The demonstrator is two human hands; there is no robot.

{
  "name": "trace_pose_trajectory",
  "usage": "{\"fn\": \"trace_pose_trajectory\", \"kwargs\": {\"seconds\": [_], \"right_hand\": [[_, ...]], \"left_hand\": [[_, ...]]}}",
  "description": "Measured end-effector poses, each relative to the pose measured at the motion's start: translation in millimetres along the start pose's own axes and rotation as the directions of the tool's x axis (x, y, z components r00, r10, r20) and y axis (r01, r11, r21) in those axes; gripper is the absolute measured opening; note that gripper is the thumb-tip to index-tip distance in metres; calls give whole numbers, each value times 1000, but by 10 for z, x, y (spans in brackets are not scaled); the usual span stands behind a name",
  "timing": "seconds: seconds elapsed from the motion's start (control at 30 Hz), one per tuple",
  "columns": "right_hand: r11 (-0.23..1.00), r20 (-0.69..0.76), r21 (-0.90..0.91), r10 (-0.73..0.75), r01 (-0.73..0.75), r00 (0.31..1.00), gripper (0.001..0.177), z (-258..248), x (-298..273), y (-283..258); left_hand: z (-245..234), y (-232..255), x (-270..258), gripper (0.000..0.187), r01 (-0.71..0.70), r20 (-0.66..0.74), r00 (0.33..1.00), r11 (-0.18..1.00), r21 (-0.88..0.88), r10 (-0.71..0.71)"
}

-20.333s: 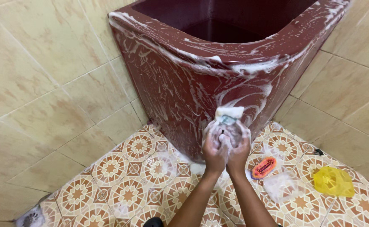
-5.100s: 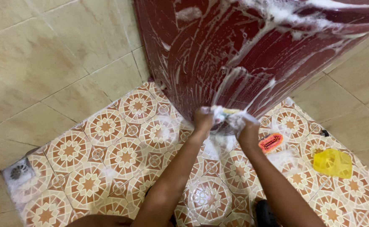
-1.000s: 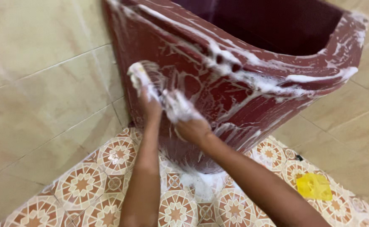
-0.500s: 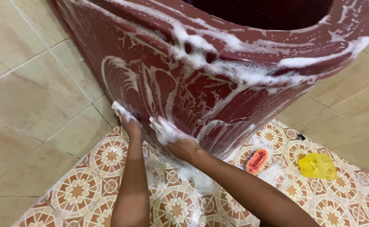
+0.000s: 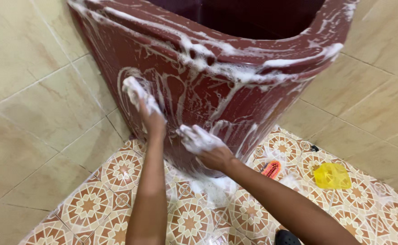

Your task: The person scrubs the exterior and rim of a large reddish-brown basin using a soapy sponge and their hands.

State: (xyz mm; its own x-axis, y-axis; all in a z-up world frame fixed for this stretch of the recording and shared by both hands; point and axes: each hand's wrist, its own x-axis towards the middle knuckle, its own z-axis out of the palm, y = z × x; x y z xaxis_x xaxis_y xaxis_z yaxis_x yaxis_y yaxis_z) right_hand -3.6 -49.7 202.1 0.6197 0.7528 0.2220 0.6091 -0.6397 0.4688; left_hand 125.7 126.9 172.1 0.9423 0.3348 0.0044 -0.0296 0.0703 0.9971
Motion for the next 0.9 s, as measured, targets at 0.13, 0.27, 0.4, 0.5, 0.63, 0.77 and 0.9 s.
{"fn": "trace_pose_trajectory", "kwargs": {"seconds": [0.13, 0.27, 0.4, 0.5, 0.63, 0.77, 0.9], "right_hand": [[996, -53, 59, 77, -73, 996, 59, -341, -227, 182], [986, -83, 88, 147, -140, 986, 70, -567, -506, 293], [971, -72, 96, 226, -219, 971, 81, -506, -865, 283], [950, -130, 95, 309, -299, 942, 79, -283, -1198, 177], [708, 225, 353, 570, -611, 790, 96, 143, -1561, -225], [397, -15, 830, 717, -391, 697, 85, 461, -1744, -424], [284, -29, 879, 834, -384, 552, 77, 291, -1508, -373]], "left_hand": [[182, 343, -477, 66, -229, 78, 973, 908, 350, 215], [437, 107, -804, 74, -265, 69, 964, 888, 375, 258], [472, -514, -1129, 75, -208, 47, 976, 854, 477, 211], [595, -1098, -1354, 69, -388, -37, 900, 836, 389, 435], [620, -1494, -1651, 67, -439, -47, 876, 834, 333, 480], [673, -1250, -2063, 76, -390, 54, 921, 906, 165, 386], [809, -723, -2297, 66, -578, 82, 814, 790, 203, 575]]}}
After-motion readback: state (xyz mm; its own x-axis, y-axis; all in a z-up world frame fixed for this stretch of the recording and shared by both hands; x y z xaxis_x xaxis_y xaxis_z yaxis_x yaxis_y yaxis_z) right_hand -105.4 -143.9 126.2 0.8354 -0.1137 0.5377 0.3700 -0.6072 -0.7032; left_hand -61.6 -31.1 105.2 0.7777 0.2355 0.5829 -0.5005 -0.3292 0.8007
